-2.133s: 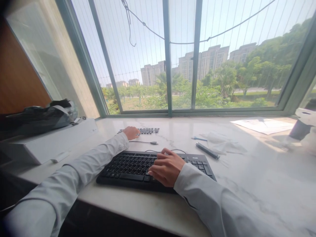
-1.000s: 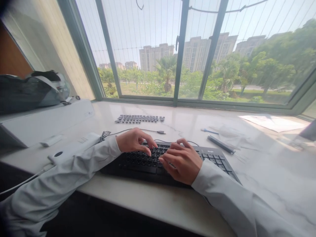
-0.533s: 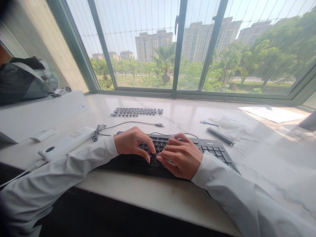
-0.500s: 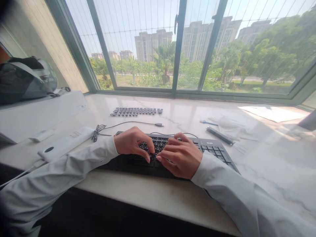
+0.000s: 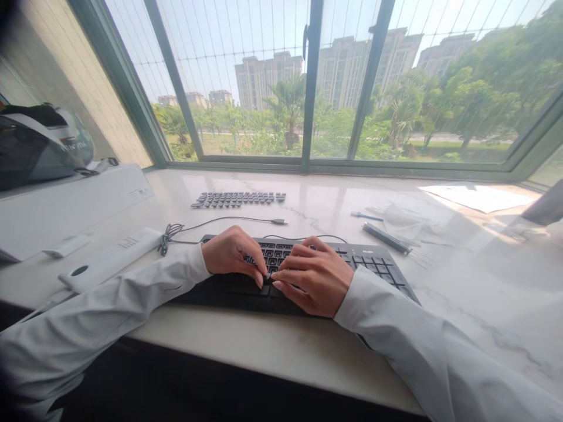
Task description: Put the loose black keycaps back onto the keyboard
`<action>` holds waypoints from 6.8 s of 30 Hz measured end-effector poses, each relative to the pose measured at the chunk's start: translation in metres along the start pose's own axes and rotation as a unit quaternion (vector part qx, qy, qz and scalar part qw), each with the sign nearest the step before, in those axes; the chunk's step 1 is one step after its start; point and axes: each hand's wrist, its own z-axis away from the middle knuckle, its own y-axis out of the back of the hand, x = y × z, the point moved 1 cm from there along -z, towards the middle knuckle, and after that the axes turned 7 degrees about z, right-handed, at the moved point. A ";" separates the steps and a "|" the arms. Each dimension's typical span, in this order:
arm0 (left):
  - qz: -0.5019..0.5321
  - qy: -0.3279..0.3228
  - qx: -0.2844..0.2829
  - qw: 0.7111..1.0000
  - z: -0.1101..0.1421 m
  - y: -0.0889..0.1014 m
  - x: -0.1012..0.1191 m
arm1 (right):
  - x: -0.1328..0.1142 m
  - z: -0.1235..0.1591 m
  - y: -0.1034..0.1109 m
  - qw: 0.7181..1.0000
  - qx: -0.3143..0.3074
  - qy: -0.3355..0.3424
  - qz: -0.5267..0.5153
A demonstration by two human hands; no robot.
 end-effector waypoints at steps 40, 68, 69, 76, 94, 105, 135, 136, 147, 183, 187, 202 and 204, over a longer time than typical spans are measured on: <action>0.082 0.206 -0.023 0.975 -0.002 0.002 0.000 | -0.002 -0.003 0.002 0.999 -0.021 0.027 0.004; -0.297 0.324 0.331 0.835 0.032 0.112 -0.055 | -0.003 0.001 0.001 0.998 -0.052 -0.002 -0.027; -0.326 0.335 0.333 0.819 0.035 0.114 -0.063 | -0.002 0.002 0.000 0.998 -0.052 -0.002 -0.029; -0.439 0.324 0.194 0.815 0.035 0.105 -0.108 | -0.004 0.001 0.001 0.999 -0.039 0.002 -0.032; -0.485 0.310 0.139 0.806 0.007 0.092 -0.127 | -0.008 -0.001 0.003 0.998 -0.022 0.030 -0.046; -0.419 0.180 0.217 0.863 -0.005 0.094 -0.086 | -0.007 0.000 0.005 0.999 0.005 0.026 -0.031; -0.023 0.128 -0.072 0.989 -0.003 0.020 0.014 | -0.009 -0.004 0.001 0.999 -0.033 -0.013 -0.009; -0.023 0.131 -0.071 0.989 -0.003 0.020 0.014 | -0.009 -0.004 0.001 0.999 -0.037 -0.010 -0.012; -0.014 0.163 -0.056 0.985 -0.004 0.016 0.011 | -0.011 -0.003 -0.001 0.998 -0.066 -0.017 -0.009; -0.057 0.262 -0.079 0.960 0.000 0.024 0.019 | -0.009 -0.001 -0.003 0.995 -0.094 -0.030 0.002; -0.059 0.256 -0.084 0.961 0.001 0.025 0.021 | -0.009 -0.001 -0.003 0.995 -0.093 -0.026 0.002; -0.026 0.270 -0.087 0.959 0.000 0.023 0.017 | -0.009 -0.002 -0.003 0.996 -0.086 -0.020 -0.002; -0.024 0.264 -0.086 0.960 0.000 0.022 0.017 | -0.009 -0.002 -0.004 0.996 -0.087 -0.017 -0.004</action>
